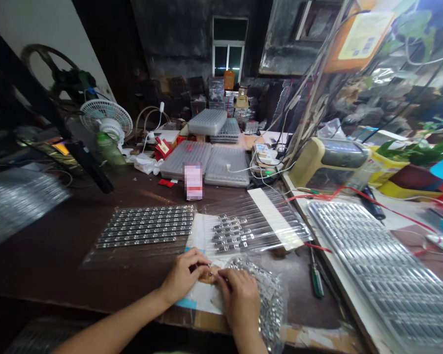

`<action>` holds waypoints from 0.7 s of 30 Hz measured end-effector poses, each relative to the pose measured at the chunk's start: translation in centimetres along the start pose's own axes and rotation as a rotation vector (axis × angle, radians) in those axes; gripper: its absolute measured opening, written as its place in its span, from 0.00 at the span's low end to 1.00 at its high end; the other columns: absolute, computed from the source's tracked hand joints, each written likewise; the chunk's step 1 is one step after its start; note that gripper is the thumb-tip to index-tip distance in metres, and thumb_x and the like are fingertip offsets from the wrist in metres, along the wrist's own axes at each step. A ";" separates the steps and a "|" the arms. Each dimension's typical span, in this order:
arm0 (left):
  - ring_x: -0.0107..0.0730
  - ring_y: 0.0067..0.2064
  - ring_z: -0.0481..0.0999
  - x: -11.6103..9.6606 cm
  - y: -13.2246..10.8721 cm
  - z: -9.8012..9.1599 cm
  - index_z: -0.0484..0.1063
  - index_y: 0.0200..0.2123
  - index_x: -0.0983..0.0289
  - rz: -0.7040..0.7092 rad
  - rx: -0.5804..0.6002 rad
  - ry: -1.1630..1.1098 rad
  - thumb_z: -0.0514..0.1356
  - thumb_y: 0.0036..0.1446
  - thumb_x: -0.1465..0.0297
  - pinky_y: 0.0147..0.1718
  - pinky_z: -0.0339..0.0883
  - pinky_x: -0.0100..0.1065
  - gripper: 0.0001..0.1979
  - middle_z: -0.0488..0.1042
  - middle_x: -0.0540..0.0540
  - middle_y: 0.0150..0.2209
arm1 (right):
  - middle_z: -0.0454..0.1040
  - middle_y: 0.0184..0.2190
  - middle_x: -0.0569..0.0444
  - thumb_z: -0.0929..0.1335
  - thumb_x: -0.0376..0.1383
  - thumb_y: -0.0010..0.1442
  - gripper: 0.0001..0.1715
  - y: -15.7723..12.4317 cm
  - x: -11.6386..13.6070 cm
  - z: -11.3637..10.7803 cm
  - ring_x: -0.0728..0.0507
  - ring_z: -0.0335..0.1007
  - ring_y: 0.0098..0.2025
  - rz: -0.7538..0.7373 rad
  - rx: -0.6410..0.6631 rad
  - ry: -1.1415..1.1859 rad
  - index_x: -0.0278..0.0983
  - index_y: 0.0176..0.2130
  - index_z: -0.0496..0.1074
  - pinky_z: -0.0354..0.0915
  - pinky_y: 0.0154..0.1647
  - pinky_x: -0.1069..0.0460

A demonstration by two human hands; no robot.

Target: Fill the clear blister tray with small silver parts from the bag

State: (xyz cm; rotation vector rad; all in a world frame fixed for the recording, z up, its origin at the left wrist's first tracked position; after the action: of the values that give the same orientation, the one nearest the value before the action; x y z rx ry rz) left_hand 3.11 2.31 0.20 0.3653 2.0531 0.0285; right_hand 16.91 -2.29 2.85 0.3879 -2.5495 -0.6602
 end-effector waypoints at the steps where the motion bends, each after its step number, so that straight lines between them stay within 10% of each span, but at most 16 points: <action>1: 0.32 0.35 0.74 0.3 0.1 -0.3 0.79 0.33 0.61 -0.013 -0.022 -0.029 0.61 0.54 0.75 0.34 0.67 0.30 0.07 0.75 0.54 0.32 | 0.75 0.28 0.55 0.63 0.42 0.63 0.14 0.2 0.4 0.5 0.46 0.69 0.31 0.006 0.020 0.002 0.41 0.32 0.74 0.58 0.34 0.51; 9: 0.32 0.34 0.74 1.4 0.4 -0.5 0.78 0.33 0.62 -0.047 -0.047 -0.071 0.61 0.52 0.75 0.32 0.66 0.29 0.06 0.74 0.54 0.31 | 0.74 0.32 0.56 0.65 0.39 0.60 0.08 0.6 1.9 2.4 0.46 0.66 0.33 -0.004 0.035 -0.087 0.47 0.37 0.76 0.55 0.33 0.50; 16: 0.33 0.35 0.74 2.0 0.5 -0.3 0.78 0.33 0.63 -0.097 -0.016 -0.095 0.60 0.52 0.73 0.31 0.67 0.29 0.07 0.75 0.54 0.32 | 0.72 0.51 0.55 0.58 0.25 0.57 0.28 -2.3 -0.1 1.0 0.42 0.64 0.50 -0.338 0.118 -0.303 0.42 0.55 0.66 0.60 0.45 0.48; 21: 0.34 0.36 0.74 1.6 1.4 -0.4 0.78 0.32 0.63 -0.123 0.002 -0.067 0.60 0.52 0.73 0.32 0.66 0.30 0.06 0.76 0.55 0.32 | 0.73 0.46 0.53 0.58 0.28 0.60 0.23 -4.0 -2.3 0.5 0.45 0.67 0.45 -0.343 0.158 -0.309 0.42 0.52 0.67 0.61 0.45 0.50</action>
State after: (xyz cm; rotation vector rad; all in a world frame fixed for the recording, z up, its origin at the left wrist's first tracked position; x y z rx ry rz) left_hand 2.37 4.12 -0.74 0.2376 2.0055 -0.0601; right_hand 19.16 -4.59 -0.41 0.8512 -2.8687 -0.6849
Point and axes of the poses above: each hand's wrist, its own y-axis towards the middle knuckle, its own z-axis out of the palm, x = y × z, the point moved 10 cm from there along y, towards the middle knuckle
